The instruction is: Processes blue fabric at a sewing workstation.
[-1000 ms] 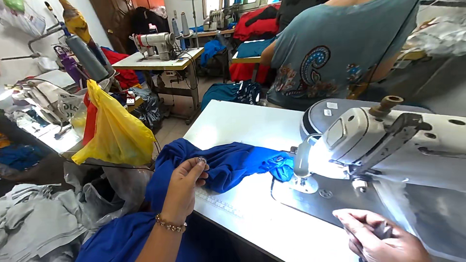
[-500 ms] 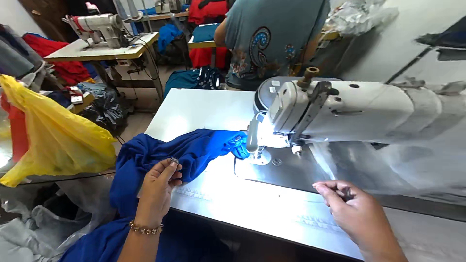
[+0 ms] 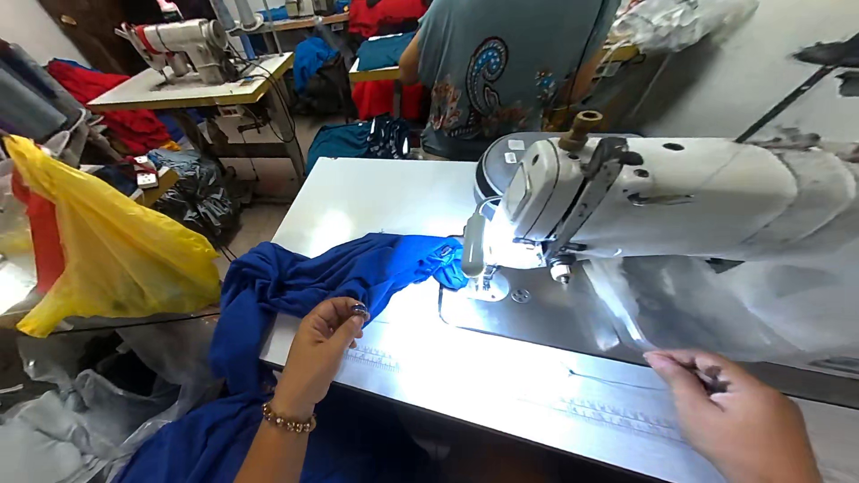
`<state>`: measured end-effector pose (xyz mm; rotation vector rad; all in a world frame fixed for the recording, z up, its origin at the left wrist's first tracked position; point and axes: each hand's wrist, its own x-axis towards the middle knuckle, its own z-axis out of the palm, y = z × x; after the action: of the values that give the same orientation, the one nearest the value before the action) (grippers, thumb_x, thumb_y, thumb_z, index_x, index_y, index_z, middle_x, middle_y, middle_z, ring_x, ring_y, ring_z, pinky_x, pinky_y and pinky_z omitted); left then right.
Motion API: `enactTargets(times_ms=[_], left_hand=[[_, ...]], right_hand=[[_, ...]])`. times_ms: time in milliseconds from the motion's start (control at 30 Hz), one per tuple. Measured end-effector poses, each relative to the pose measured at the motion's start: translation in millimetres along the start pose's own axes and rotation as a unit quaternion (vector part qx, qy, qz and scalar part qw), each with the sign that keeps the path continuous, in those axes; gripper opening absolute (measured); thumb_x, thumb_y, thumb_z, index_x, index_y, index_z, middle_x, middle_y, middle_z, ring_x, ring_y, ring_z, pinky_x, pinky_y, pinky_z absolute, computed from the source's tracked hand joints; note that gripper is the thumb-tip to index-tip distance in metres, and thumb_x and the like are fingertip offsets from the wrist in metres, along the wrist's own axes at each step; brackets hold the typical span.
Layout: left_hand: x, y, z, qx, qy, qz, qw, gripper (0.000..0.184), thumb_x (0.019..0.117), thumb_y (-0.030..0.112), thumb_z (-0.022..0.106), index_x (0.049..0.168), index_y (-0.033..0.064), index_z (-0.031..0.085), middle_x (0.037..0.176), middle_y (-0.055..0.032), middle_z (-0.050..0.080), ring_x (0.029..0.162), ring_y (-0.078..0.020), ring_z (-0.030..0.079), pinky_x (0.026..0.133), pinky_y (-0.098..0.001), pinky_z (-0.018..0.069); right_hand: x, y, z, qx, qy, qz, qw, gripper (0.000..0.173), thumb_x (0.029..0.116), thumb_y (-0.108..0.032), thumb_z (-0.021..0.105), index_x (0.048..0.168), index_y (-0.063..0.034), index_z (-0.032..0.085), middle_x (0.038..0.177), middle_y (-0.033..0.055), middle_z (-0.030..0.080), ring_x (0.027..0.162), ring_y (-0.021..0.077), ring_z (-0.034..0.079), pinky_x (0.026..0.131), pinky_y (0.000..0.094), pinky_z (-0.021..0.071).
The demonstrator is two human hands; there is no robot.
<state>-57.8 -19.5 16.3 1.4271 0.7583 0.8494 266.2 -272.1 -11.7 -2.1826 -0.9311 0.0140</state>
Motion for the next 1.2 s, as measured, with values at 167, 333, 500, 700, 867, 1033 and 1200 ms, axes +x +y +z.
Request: enactTargets(times_ms=[167,333,500,700,867,1033,1200], left_hand=[[-2.4,-5.1,-0.3,0.039,-0.015,0.017,0.999,0.02,0.0957,0.0,0.062,0.114,0.0068,0.068,0.104,-0.0058,0.074,0.082,-0.0114,0.068,0.074,-0.0233,0.0571],[-1.8,-11.1,9.7,0.087,-0.018,-0.002,0.996,0.016,0.0936,0.004,0.069,0.11,0.0073,0.071,0.097,-0.0044,0.072,0.079,-0.0118,0.068,0.071,-0.0242,0.0576],[-2.0,-9.7,18.6,0.094,-0.011,-0.017,0.995,0.015,0.0937,0.009,0.071,0.109,0.0082,0.073,0.093,-0.0028,0.072,0.076,-0.0102,0.066,0.068,-0.0223,0.0561],[-5.2,-8.9,32.6,0.06,-0.025,0.001,0.998,0.016,0.0948,0.012,0.068,0.11,0.007,0.072,0.091,-0.0028,0.072,0.077,-0.0096,0.067,0.069,-0.0221,0.0564],[-9.2,-9.0,41.6,0.052,-0.023,0.021,0.998,0.019,0.0934,0.013,0.07,0.112,0.0072,0.072,0.095,-0.0032,0.073,0.081,-0.0105,0.068,0.072,-0.0234,0.0575],[-10.0,-12.3,41.0,0.069,-0.024,0.043,0.996,0.016,0.0929,0.014,0.071,0.107,0.0073,0.073,0.094,-0.0038,0.073,0.082,-0.0118,0.069,0.071,-0.0248,0.0576],[-10.8,-16.2,47.9,0.032,0.006,0.008,0.999,0.01,0.0907,0.011,0.07,0.099,0.0055,0.073,0.088,-0.0048,0.072,0.076,-0.0102,0.067,0.067,-0.0228,0.0555]], right_hand=[[0.5,19.5,-10.3,0.03,0.009,0.023,0.999,0.033,0.1046,-0.015,0.051,0.112,0.0145,0.064,0.093,0.0245,0.064,0.076,0.0159,0.057,0.072,0.0344,0.0502],[0.1,33.1,-13.9,0.007,0.011,0.031,0.999,0.034,0.105,-0.016,0.05,0.111,0.015,0.063,0.091,0.0241,0.063,0.074,0.018,0.057,0.071,0.0359,0.0501],[-4.4,-2.2,-18.5,-0.075,0.028,-0.054,0.995,0.035,0.1004,-0.012,0.057,0.122,0.0153,0.064,0.118,0.0451,0.057,0.105,0.057,0.058,0.091,0.0632,0.0476],[-23.3,-93.7,38.0,0.129,-0.032,-0.197,0.971,0.028,0.0967,-0.02,0.065,0.115,0.0002,0.072,0.11,0.0169,0.072,0.086,0.0152,0.065,0.072,0.0281,0.0542],[-23.8,-152.5,97.1,0.359,-0.251,-0.044,0.898,0.043,0.0961,-0.023,0.068,0.136,-0.0071,0.064,0.122,-0.0007,0.071,0.056,-0.007,0.049,0.051,0.0132,0.0436],[-16.3,-170.9,107.3,0.364,-0.285,0.074,0.884,0.012,0.0989,-0.014,0.064,0.098,-0.0079,0.073,0.072,-0.0058,0.066,0.054,-0.002,0.053,0.051,0.0146,0.0434],[-18.7,-158.8,109.3,0.346,-0.24,0.035,0.906,0.013,0.0971,-0.016,0.064,0.088,-0.0119,0.073,0.066,-0.0094,0.06,0.053,-0.0043,0.048,0.051,0.0136,0.0404]])
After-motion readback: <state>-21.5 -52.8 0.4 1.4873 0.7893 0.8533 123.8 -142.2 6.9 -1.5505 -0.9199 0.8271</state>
